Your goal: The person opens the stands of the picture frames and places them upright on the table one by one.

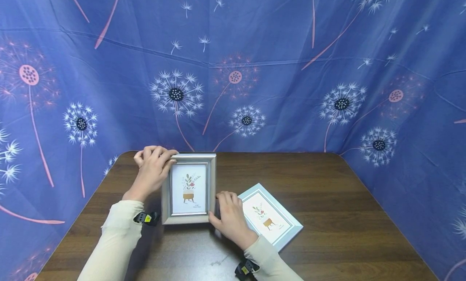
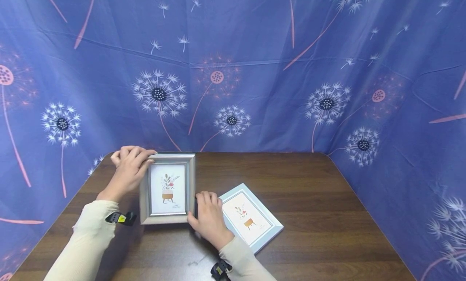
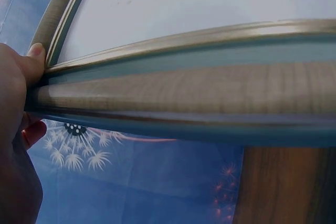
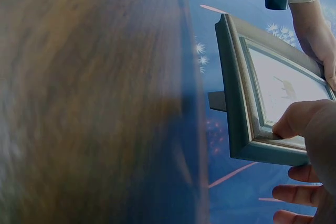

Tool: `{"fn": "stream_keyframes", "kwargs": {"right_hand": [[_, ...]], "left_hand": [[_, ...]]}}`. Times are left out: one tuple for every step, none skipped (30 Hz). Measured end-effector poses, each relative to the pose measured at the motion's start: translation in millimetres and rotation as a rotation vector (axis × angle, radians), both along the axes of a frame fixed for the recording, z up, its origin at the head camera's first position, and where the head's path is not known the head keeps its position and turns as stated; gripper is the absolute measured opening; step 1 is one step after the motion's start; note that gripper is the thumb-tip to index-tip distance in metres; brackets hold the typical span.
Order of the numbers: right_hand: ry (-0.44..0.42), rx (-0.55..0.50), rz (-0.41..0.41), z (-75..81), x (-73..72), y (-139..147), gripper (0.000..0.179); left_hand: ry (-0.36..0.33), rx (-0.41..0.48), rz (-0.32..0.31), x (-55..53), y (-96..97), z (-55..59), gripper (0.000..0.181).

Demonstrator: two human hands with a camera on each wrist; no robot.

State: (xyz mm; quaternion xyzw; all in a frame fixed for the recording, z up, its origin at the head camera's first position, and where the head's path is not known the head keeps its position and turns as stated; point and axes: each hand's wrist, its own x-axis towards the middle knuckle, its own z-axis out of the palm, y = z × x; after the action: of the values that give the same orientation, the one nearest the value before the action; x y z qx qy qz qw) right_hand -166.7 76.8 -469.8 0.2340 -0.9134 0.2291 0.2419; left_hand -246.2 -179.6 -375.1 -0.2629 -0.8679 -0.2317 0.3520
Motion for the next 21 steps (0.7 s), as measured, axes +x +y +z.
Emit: {"fn": "stream_keyframes", "kwargs": {"right_hand": [[0.004,0.005,-0.001,-0.7,0.2,-1.1,0.046],[0.008,0.010,0.000,-1.3,0.4,-2.2,0.046],[0.013,0.014,0.002,-2.0,0.7,-3.3,0.046],[0.019,0.018,0.002,-2.6,0.8,-4.4,0.046],[0.017,0.022,0.002,-3.1,1.0,-5.4,0.046],[0.018,0.027,0.003,-3.8,1.2,-6.5,0.046],[0.016,0.030,0.005,-4.4,1.3,-7.5,0.047],[0.010,0.033,0.006,-4.9,1.5,-8.5,0.047],[0.004,0.035,0.006,-5.4,1.6,-9.6,0.047],[-0.003,0.040,0.006,-6.0,1.7,-10.5,0.047],[-0.012,0.044,0.007,-6.3,1.9,-11.5,0.048],[-0.018,0.047,0.006,-6.7,2.1,-12.4,0.048],[-0.029,0.049,0.006,-6.9,2.4,-13.3,0.048],[-0.037,0.052,0.006,-7.0,2.8,-14.2,0.048],[-0.043,0.052,0.008,-7.0,3.1,-14.9,0.048],[-0.049,0.053,0.009,-7.0,3.5,-15.5,0.048],[-0.055,0.052,0.011,-6.9,4.0,-16.2,0.048],[-0.057,0.052,0.013,-6.8,4.3,-16.7,0.049],[-0.055,0.054,0.014,-6.6,4.7,-17.1,0.049],[-0.053,0.056,0.014,-6.4,4.9,-17.5,0.049],[-0.052,0.058,0.014,-6.3,5.0,-17.9,0.049]], "left_hand": [[-0.008,-0.001,0.002,0.3,-1.1,-0.9,0.021],[-0.016,-0.001,0.003,0.7,-2.2,-1.5,0.021],[-0.022,-0.003,0.005,1.2,-3.3,-2.1,0.022],[-0.028,-0.006,0.007,1.8,-4.5,-2.8,0.022],[-0.033,-0.008,0.007,2.3,-5.5,-3.3,0.022],[-0.037,-0.007,0.006,2.9,-6.7,-4.0,0.022],[-0.039,-0.005,0.007,3.3,-7.9,-4.7,0.023],[-0.041,-0.002,0.008,3.6,-9.1,-5.4,0.023],[-0.044,-0.001,0.009,4.0,-10.2,-6.1,0.022],[-0.047,0.001,0.010,4.4,-11.2,-6.8,0.022],[-0.050,0.003,0.010,4.7,-12.1,-7.2,0.023],[-0.052,0.004,0.011,5.0,-13.1,-7.8,0.022],[-0.054,0.005,0.012,5.3,-13.9,-8.1,0.022],[-0.057,0.005,0.010,5.7,-14.7,-8.5,0.022],[-0.058,0.006,0.009,6.1,-15.4,-8.8,0.023],[-0.057,0.005,0.009,6.3,-16.2,-9.3,0.023],[-0.056,0.006,0.008,6.5,-17.0,-9.7,0.023],[-0.055,0.006,0.007,6.8,-17.7,-10.1,0.023],[-0.053,0.008,0.006,6.9,-18.4,-10.6,0.023],[-0.050,0.010,0.007,6.9,-19.1,-11.1,0.023],[-0.048,0.011,0.008,6.9,-19.7,-11.6,0.023]]}}
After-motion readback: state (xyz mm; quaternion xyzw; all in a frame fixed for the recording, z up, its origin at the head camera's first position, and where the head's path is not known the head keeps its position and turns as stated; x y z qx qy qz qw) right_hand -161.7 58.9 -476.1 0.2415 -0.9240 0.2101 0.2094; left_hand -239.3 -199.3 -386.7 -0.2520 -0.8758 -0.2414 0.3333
